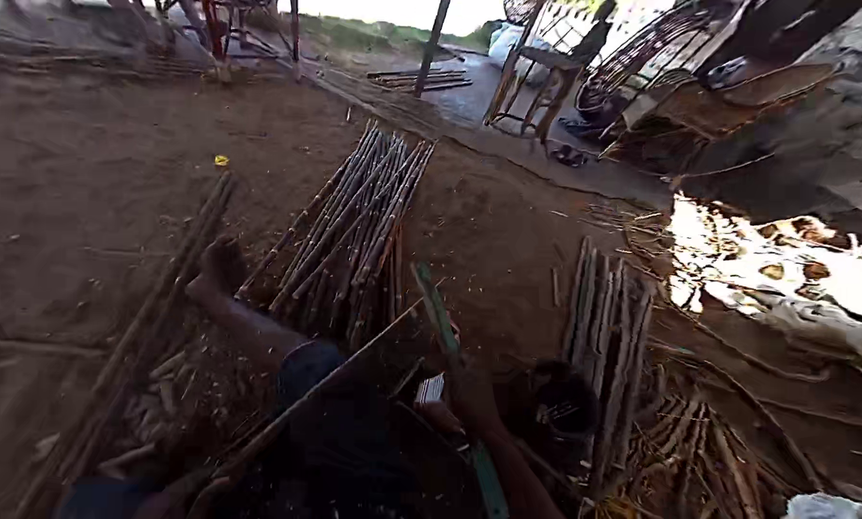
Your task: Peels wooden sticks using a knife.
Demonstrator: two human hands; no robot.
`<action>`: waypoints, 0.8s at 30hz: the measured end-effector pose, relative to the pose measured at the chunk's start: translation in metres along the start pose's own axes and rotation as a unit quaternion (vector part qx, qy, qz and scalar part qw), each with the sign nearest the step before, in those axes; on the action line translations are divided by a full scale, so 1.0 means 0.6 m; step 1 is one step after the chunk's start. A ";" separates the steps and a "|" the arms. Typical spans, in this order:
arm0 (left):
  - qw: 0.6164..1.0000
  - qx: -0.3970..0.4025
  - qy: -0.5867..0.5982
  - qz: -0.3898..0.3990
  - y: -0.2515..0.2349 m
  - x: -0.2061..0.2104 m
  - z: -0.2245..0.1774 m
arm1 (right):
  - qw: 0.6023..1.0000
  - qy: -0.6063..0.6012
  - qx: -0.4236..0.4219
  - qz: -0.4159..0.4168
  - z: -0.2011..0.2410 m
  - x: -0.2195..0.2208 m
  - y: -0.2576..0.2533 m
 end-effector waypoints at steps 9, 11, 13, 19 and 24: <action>0.996 -0.071 0.011 -0.051 0.008 0.026 -0.013 | 0.993 0.084 -0.024 0.083 -0.043 0.062 0.048; 0.995 -0.079 0.007 -0.055 0.006 0.027 -0.022 | 0.973 0.148 -0.031 0.174 -0.039 0.092 0.095; 0.995 -0.076 0.001 -0.061 0.005 0.027 -0.025 | 0.934 0.224 -0.035 0.277 -0.034 0.119 0.145; 0.987 -0.083 -0.003 -0.140 0.025 0.029 -0.049 | 0.977 0.141 -0.012 0.160 -0.025 0.092 0.099; 0.985 -0.077 -0.006 -0.154 0.024 0.028 -0.049 | 0.976 0.143 -0.002 0.162 -0.022 0.097 0.102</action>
Point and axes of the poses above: each hand's wrist, its own y-axis away from the middle knuckle, its own x-axis out of the palm, z = x × y, the point moved 5 cm from there along -y, towards the middle knuckle, and after that the axes turned 15 degrees about -y, right-handed, at the moved point
